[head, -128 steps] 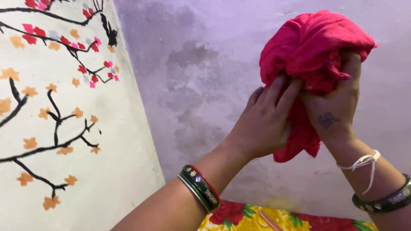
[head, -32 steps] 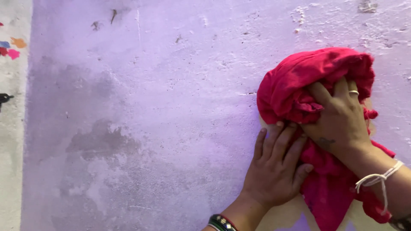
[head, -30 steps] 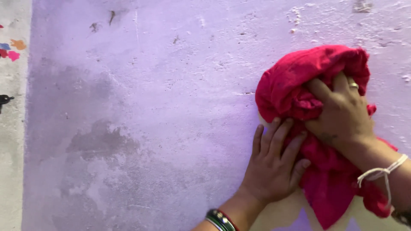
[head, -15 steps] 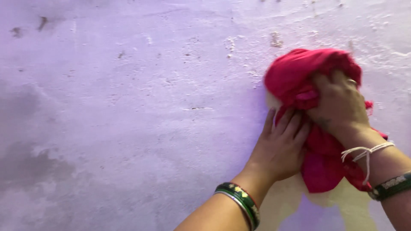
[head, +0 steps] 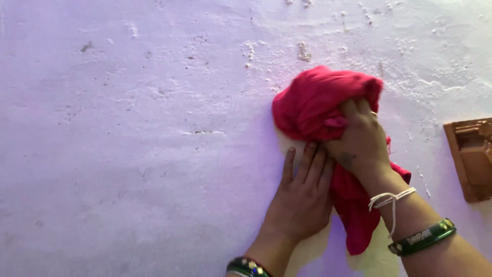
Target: The person wipes a wall decorated with a painted tree and colorful leaves using a red cloth. They scrub the surface in circular and back-and-forth motions, covering both the painted design and the plain wall sections.
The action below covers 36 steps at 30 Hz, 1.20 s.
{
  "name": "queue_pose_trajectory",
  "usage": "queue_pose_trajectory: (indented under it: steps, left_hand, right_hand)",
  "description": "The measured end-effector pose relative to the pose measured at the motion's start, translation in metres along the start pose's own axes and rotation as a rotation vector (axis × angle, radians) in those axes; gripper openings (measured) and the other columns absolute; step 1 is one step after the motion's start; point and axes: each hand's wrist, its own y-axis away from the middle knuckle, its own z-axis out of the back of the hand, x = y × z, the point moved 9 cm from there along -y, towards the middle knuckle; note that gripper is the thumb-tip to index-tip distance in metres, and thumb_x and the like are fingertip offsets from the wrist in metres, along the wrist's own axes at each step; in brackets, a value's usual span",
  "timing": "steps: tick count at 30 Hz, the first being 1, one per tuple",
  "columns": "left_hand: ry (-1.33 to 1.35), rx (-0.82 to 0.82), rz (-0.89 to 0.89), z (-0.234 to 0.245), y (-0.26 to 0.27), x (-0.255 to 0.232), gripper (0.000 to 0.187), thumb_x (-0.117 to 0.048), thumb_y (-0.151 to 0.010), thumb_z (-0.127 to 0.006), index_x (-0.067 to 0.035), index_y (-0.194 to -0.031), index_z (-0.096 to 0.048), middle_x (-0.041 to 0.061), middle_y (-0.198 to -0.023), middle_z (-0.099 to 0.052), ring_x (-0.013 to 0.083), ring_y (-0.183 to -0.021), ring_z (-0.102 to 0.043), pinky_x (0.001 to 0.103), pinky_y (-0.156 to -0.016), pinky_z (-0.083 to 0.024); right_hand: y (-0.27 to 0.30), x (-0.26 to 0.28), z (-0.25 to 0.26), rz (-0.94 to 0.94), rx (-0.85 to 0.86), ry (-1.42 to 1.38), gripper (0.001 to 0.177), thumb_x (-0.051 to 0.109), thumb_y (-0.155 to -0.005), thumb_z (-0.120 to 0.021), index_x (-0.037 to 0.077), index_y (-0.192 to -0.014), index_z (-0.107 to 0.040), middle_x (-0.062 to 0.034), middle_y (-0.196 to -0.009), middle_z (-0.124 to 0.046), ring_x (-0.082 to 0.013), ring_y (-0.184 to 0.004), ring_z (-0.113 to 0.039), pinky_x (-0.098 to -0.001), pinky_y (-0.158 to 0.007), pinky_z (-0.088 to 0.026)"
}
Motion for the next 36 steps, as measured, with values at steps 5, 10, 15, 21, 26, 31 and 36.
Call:
queue_pose_trajectory:
  steps: [5, 10, 15, 21, 26, 31, 36]
  left_hand:
    - [-0.085, -0.026, -0.048, -0.002, 0.003, -0.004, 0.064, -0.027, -0.092, -0.052, -0.002, -0.151, -0.05, 0.017, -0.16, -0.046, 0.0318, -0.154, -0.035, 0.057, -0.13, -0.011]
    - [-0.132, -0.042, -0.025, -0.004, 0.002, -0.004, 0.062, -0.029, -0.096, -0.048, 0.0, -0.151, -0.049, 0.017, -0.161, -0.044, 0.031, -0.155, -0.034, 0.056, -0.13, -0.011]
    - [-0.054, 0.047, -0.013, -0.005, 0.001, 0.0, 0.06, -0.03, -0.091, -0.052, 0.003, -0.141, -0.051, 0.019, -0.154, -0.047, 0.0359, -0.153, -0.034, 0.058, -0.126, -0.013]
    - [-0.094, 0.0, -0.029, -0.002, 0.002, -0.003, 0.062, -0.027, -0.091, -0.052, -0.004, -0.148, -0.051, 0.013, -0.155, -0.049, 0.029, -0.148, -0.039, 0.055, -0.127, -0.016]
    - [-0.098, -0.002, -0.094, -0.008, 0.006, -0.01, 0.059, -0.028, -0.094, -0.049, -0.01, -0.15, -0.051, 0.011, -0.155, -0.049, 0.0262, -0.148, -0.041, 0.054, -0.126, -0.019]
    - [-0.096, 0.058, -0.147, -0.018, 0.007, -0.013, 0.056, -0.026, -0.095, -0.049, -0.008, -0.148, -0.052, 0.013, -0.153, -0.052, 0.0281, -0.146, -0.043, 0.051, -0.124, -0.024]
    - [-0.034, 0.064, -0.134, -0.013, 0.008, -0.011, 0.052, -0.025, -0.094, -0.052, -0.003, -0.142, -0.057, 0.015, -0.151, -0.055, 0.0321, -0.144, -0.046, 0.05, -0.124, -0.028]
  right_hand:
    - [0.004, -0.054, 0.025, -0.358, -0.064, 0.133, 0.081, 0.035, -0.074, -0.085, 0.008, -0.142, -0.05, -0.0328, -0.13, -0.052, -0.0556, -0.111, -0.058, -0.06, -0.09, -0.051]
    - [0.015, -0.027, 0.055, -0.358, -0.056, 0.254, 0.078, 0.041, -0.079, -0.085, 0.008, -0.141, -0.051, -0.0344, -0.134, -0.048, -0.0576, -0.111, -0.057, -0.0604, -0.091, -0.051]
    - [-0.003, 0.034, 0.041, -0.078, -0.009, 0.178, 0.078, 0.033, -0.07, -0.084, 0.009, -0.137, -0.053, -0.0307, -0.13, -0.049, -0.0568, -0.113, -0.054, -0.0588, -0.092, -0.049]
    - [-0.007, -0.024, 0.024, -0.162, 0.083, 0.244, 0.068, 0.02, -0.066, -0.079, 0.009, -0.129, -0.056, -0.0255, -0.131, -0.052, -0.0497, -0.12, -0.056, -0.055, -0.098, -0.05]
    - [0.018, -0.116, 0.063, -0.524, 0.029, 0.287, 0.083, 0.031, -0.067, -0.089, 0.007, -0.138, -0.052, -0.0329, -0.135, -0.044, -0.0549, -0.116, -0.054, -0.0571, -0.096, -0.048]
    - [0.008, -0.076, 0.079, -0.306, -0.054, 0.118, 0.087, 0.035, -0.07, -0.089, 0.007, -0.144, -0.051, -0.0317, -0.139, -0.046, -0.0526, -0.122, -0.053, -0.0555, -0.102, -0.048]
    - [0.009, -0.009, 0.05, 0.155, -0.026, 0.076, 0.084, 0.025, -0.071, -0.084, 0.002, -0.143, -0.05, -0.0336, -0.141, -0.045, -0.0554, -0.125, -0.05, -0.0548, -0.106, -0.046]
